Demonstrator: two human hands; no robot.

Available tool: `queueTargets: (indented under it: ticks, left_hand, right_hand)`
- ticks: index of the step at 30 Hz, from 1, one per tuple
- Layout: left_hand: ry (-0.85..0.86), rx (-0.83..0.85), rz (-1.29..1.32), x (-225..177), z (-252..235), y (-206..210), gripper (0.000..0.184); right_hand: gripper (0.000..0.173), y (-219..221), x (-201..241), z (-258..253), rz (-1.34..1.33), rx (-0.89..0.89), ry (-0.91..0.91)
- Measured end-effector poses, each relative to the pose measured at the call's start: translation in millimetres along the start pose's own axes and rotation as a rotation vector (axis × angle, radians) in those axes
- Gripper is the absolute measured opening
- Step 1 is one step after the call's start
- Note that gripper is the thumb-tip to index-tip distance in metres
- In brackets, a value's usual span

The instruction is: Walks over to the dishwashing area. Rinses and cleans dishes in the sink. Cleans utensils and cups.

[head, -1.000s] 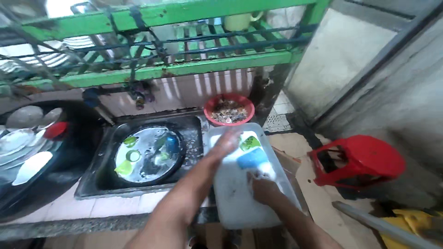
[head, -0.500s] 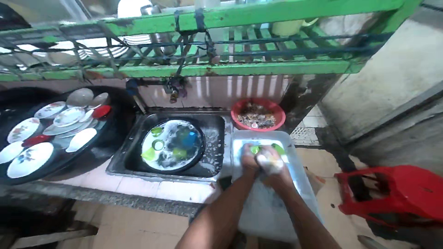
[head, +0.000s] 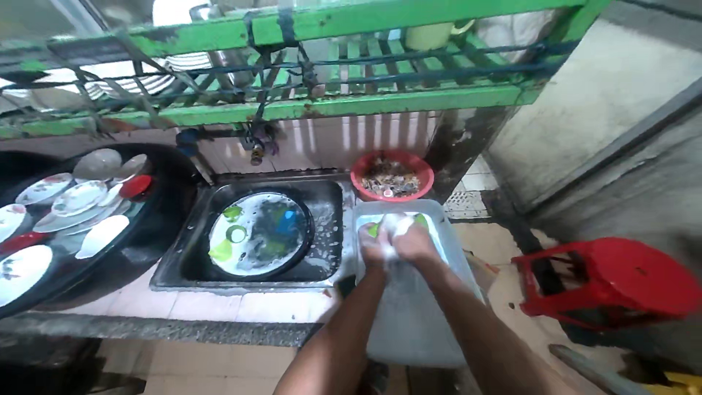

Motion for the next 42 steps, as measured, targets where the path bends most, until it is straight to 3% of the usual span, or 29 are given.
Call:
queueTargets:
  ticks: [2, 4, 5, 7, 9, 10, 12, 13, 15, 17, 19, 21, 23, 26, 28, 30, 33, 35, 37, 39, 42]
  left_hand:
    - [-0.073, 0.017, 0.037, 2, -5, 1, 0.041]
    - [-0.018, 0.106, 0.024, 2, 3, 5, 0.043]
    - [0.058, 0.191, -0.007, -2, 13, 8, 0.049]
    - [0.231, 0.334, -0.234, -15, 30, 14, 0.081]
    - [0.357, 0.395, -0.526, -26, 29, 17, 0.109]
    - [0.392, 0.416, -0.646, -28, 26, 18, 0.109]
    - [0.472, 0.436, -0.763, -33, 28, 20, 0.085]
    - [0.501, 0.453, -0.789, -35, 35, 21, 0.076]
    - [0.563, 0.460, -0.820, -30, 45, 24, 0.082]
    - [0.588, 0.440, -0.815, -22, 43, 25, 0.070]
    - [0.525, 0.443, -0.762, -26, 37, 20, 0.051]
    - [0.503, 0.434, -0.684, -37, 37, 14, 0.067]
    - [0.451, 0.324, -0.401, -42, 31, 5, 0.090]
    - [0.113, 0.048, 0.205, -26, 12, -10, 0.071]
    - [-0.200, -0.135, 0.433, -3, 0, -13, 0.051]
    - [-0.398, -0.190, 0.488, 8, -8, -14, 0.037]
    - [-0.576, -0.038, 0.601, 8, -11, -2, 0.043]
    - [-0.593, 0.090, 0.656, 1, -8, 9, 0.035]
    - [-0.539, 0.161, 0.647, -3, -7, 11, 0.028]
    - [-0.446, 0.101, 0.568, -5, -6, 6, 0.031]
    - [-0.343, 0.042, 0.500, -12, -10, 1, 0.039]
  right_hand:
    - [0.042, 1, 15, 17, 0.163, -0.045, -0.128]
    - [0.032, -3, -7, 5, -0.106, 0.006, 0.017]
    - [0.037, -4, -26, -3, -0.259, 0.053, 0.144]
    - [0.051, -6, -47, -8, -0.336, 0.138, 0.284]
    - [0.047, -10, -35, -1, -0.115, 0.129, 0.193]
    - [0.043, -12, -21, 8, 0.015, 0.120, 0.121]
    - [0.041, -9, 2, 15, 0.196, 0.131, -0.019]
    - [0.041, -8, -1, 9, 0.163, 0.132, -0.018]
    - [0.044, -3, -17, -6, 0.057, 0.136, 0.007]
    - [0.038, 0, -9, -1, 0.159, 0.143, -0.066]
    - [0.038, -2, 10, 12, 0.326, 0.126, -0.148]
    - [0.035, -7, 5, 8, 0.119, 0.113, -0.154]
    - [0.041, -14, -15, -3, -0.262, 0.091, -0.025]
    - [0.043, -24, -31, 7, -0.541, -0.084, 0.136]
    - [0.050, -33, -18, 31, -0.447, -0.237, 0.115]
    - [0.051, -48, 9, 55, -0.215, -0.395, -0.077]
    - [0.031, -36, 30, 72, -0.004, -0.486, -0.549]
    - [0.019, -18, 31, 77, 0.059, -0.468, -0.846]
    - [0.013, -6, 24, 72, 0.098, -0.491, -0.993]
    - [0.013, -1, 11, 60, -0.038, -0.480, -0.807]
    - [0.026, 17, -17, 46, -0.626, -0.297, 0.015]
Point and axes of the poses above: each hand's wrist, its own z-axis away from the middle knuckle, its own y-axis out of the palm, x = y × z, the point moved 9 cm from there along -z, towards the middle knuckle, and after that the axes turned 11 degrees about -x, right-handed, at the moved point
